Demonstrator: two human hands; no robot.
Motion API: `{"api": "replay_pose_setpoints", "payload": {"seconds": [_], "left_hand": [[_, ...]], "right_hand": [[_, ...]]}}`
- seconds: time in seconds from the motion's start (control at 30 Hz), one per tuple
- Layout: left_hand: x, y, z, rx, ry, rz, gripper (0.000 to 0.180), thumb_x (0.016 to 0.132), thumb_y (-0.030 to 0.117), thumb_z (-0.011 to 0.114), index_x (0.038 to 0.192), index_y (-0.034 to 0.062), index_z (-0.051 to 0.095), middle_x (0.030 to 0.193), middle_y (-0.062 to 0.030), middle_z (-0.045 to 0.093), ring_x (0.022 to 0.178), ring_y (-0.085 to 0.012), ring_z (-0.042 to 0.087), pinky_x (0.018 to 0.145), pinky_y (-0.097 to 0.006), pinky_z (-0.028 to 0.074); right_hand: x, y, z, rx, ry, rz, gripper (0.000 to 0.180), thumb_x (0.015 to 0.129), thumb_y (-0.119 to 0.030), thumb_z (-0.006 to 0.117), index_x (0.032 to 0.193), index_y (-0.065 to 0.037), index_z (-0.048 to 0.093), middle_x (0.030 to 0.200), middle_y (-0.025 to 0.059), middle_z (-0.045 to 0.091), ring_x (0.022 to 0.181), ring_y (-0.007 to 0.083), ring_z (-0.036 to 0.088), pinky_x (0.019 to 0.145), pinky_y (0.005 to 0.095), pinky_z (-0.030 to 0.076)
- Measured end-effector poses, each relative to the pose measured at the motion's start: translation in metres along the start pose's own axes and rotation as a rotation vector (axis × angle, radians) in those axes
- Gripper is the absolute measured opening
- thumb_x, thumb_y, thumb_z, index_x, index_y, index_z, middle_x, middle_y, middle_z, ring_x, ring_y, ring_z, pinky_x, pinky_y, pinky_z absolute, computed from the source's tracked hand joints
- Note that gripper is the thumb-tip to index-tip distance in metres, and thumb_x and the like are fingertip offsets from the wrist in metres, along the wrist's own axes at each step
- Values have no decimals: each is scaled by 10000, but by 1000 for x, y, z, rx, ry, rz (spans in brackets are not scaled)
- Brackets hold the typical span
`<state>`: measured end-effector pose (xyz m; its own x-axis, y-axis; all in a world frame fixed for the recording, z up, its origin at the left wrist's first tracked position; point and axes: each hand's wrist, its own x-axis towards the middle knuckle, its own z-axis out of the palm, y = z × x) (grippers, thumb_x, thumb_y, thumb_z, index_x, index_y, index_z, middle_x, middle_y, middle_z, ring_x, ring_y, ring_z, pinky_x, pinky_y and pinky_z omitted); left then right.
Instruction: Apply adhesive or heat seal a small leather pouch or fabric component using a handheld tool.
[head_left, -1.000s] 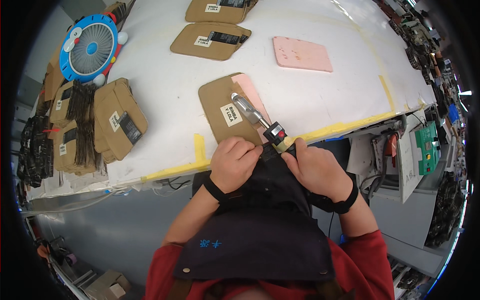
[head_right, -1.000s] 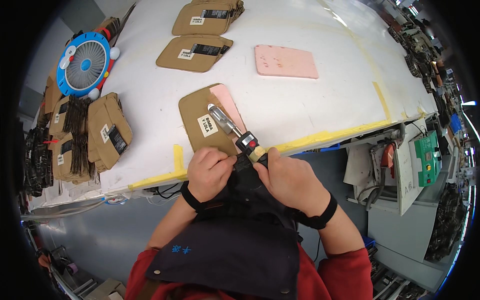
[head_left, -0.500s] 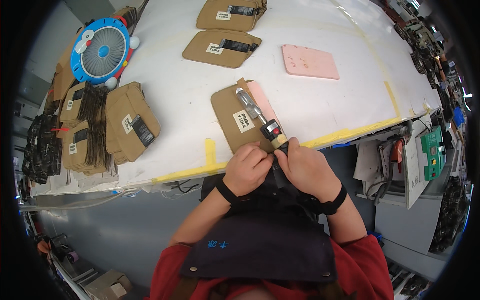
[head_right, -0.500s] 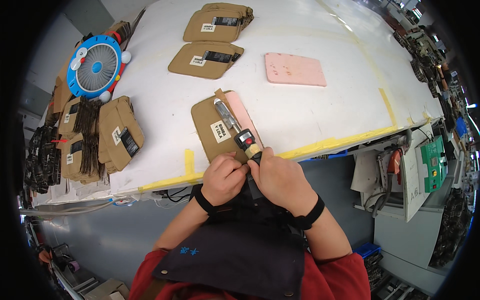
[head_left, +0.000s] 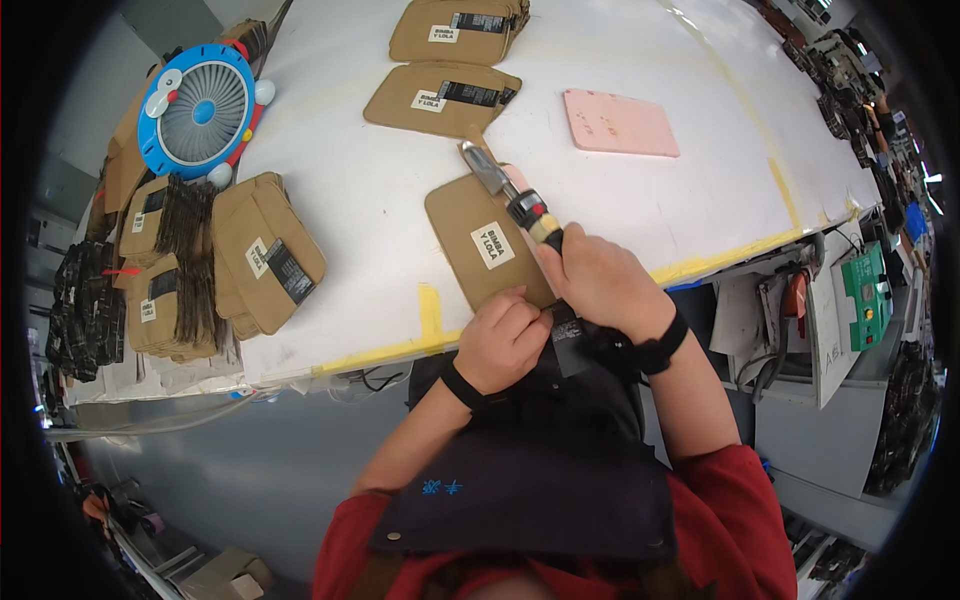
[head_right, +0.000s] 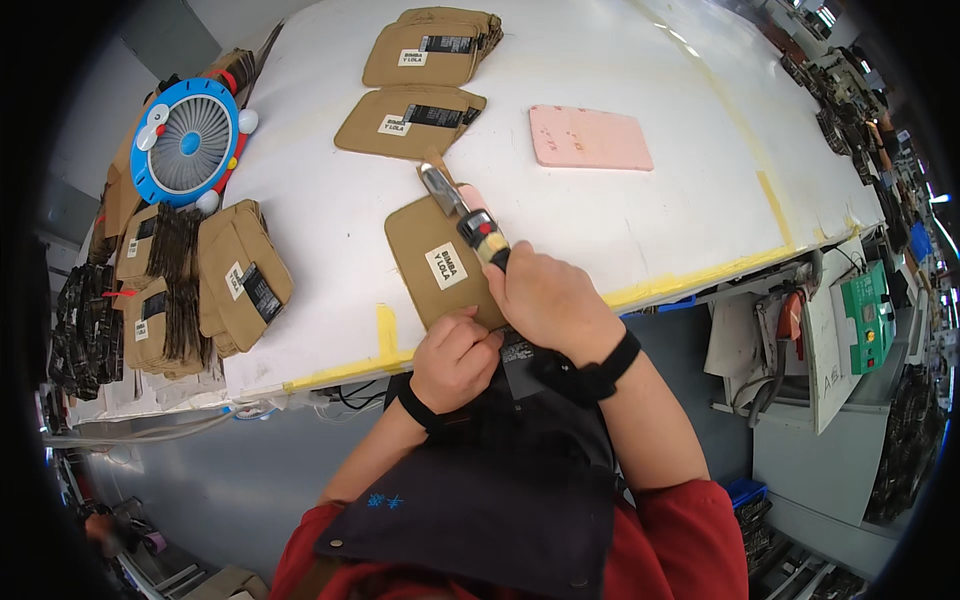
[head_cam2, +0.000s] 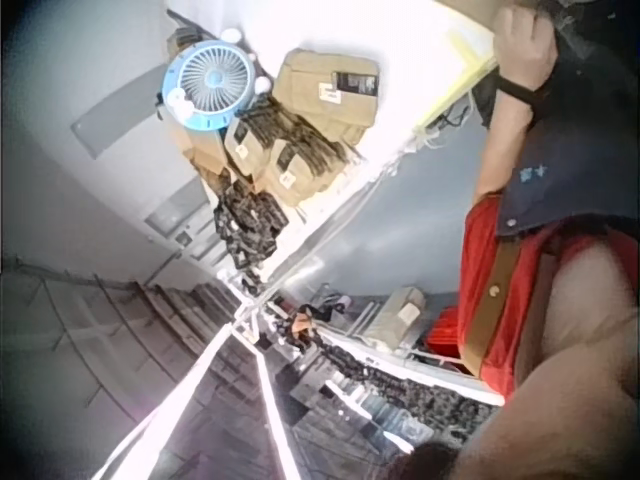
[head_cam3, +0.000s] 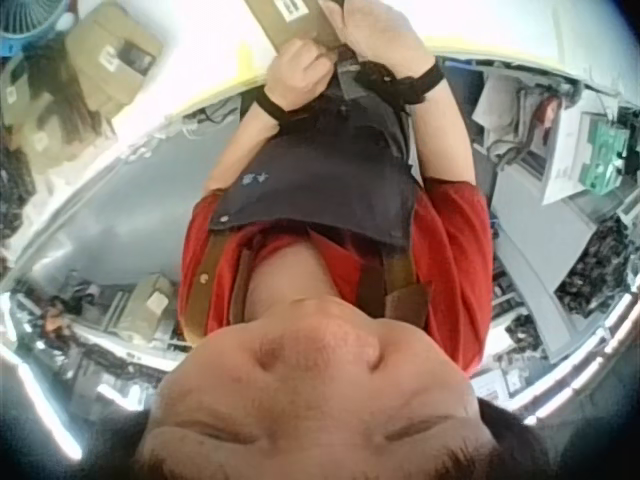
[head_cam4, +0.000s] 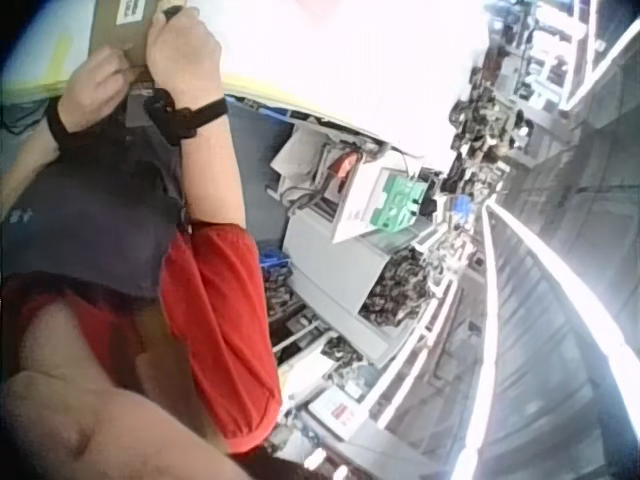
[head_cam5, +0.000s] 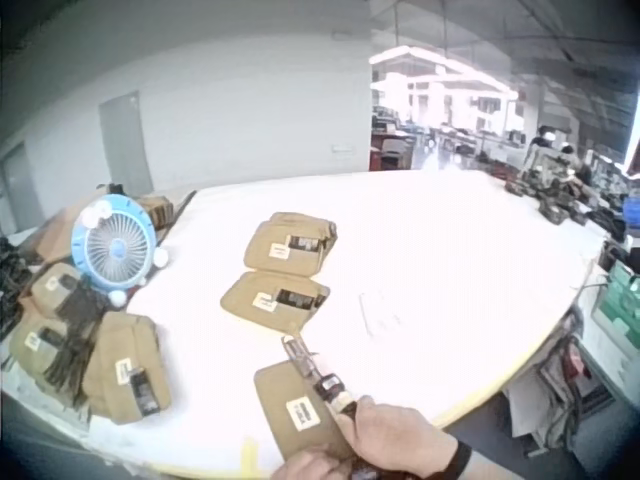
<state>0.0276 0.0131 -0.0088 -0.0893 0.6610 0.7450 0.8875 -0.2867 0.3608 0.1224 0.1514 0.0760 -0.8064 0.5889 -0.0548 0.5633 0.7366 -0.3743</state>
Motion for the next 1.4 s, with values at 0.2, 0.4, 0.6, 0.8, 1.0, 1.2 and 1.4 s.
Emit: {"api": "replay_pose_setpoints", "payload": {"seconds": [0.2, 0.4, 0.6, 0.8, 1.0, 1.2, 1.4], "left_hand": [[-1, -3, -2, 7, 8, -15, 182, 675, -32, 764, 806, 47, 665, 801, -55, 566, 823, -259, 609, 849, -374, 576], [-1, -2, -1, -24, 8, -3, 169, 686, -31, 767, 799, 47, 668, 785, -54, 558, 809, -258, 608, 846, -376, 578], [-1, 0, 0, 5, 15, 0, 166, 685, -27, 772, 795, 46, 670, 780, -55, 563, 810, -263, 610, 842, -375, 580], [-3, -3, 1, 17, 25, -3, 171, 683, -27, 771, 809, 45, 681, 786, -55, 567, 814, -262, 610, 828, -378, 581], [-3, -3, -1, 12, -4, -6, 109, 759, 13, 749, 793, 52, 653, 806, -51, 570, 848, -260, 611, 837, -379, 584], [-2, -1, 0, 2, 27, 18, 173, 688, -35, 767, 815, 43, 681, 778, -52, 556, 794, -254, 601, 821, -382, 582], [3, 1, 2, 3, 37, 20, 174, 696, -34, 771, 763, 48, 633, 772, -56, 564, 776, -257, 601, 810, -377, 580]], "right_hand": [[-57, -2, 3, -6, -79, 61, 378, 1004, -344, 539, 915, 22, 507, 660, 225, 639, 623, 426, 648, 579, 509, 521], [-117, -3, -11, -63, -186, 131, 363, 984, -336, 585, 905, 5, 487, 583, 174, 610, 538, 390, 630, 500, 473, 508], [-64, 2, 4, -57, -36, 39, 347, 994, -316, 571, 912, 12, 491, 611, 191, 618, 574, 398, 640, 518, 479, 510], [-69, 13, -2, 132, 63, 18, 321, 997, -311, 566, 984, 3, 498, 653, 207, 627, 623, 424, 635, 550, 506, 494], [-125, 3, -1, 18, -68, 82, 320, 992, -320, 572, 1005, -11, 489, 610, 174, 620, 546, 389, 623, 507, 483, 487], [-89, 1, -5, -47, -55, 35, 329, 994, -321, 561, 934, 0, 515, 611, 184, 624, 560, 389, 639, 512, 474, 506], [-10, 4, -2, 5, 1, -24, 365, 1004, -324, 533, 895, 24, 516, 656, 212, 637, 622, 416, 653, 562, 494, 522]]}}
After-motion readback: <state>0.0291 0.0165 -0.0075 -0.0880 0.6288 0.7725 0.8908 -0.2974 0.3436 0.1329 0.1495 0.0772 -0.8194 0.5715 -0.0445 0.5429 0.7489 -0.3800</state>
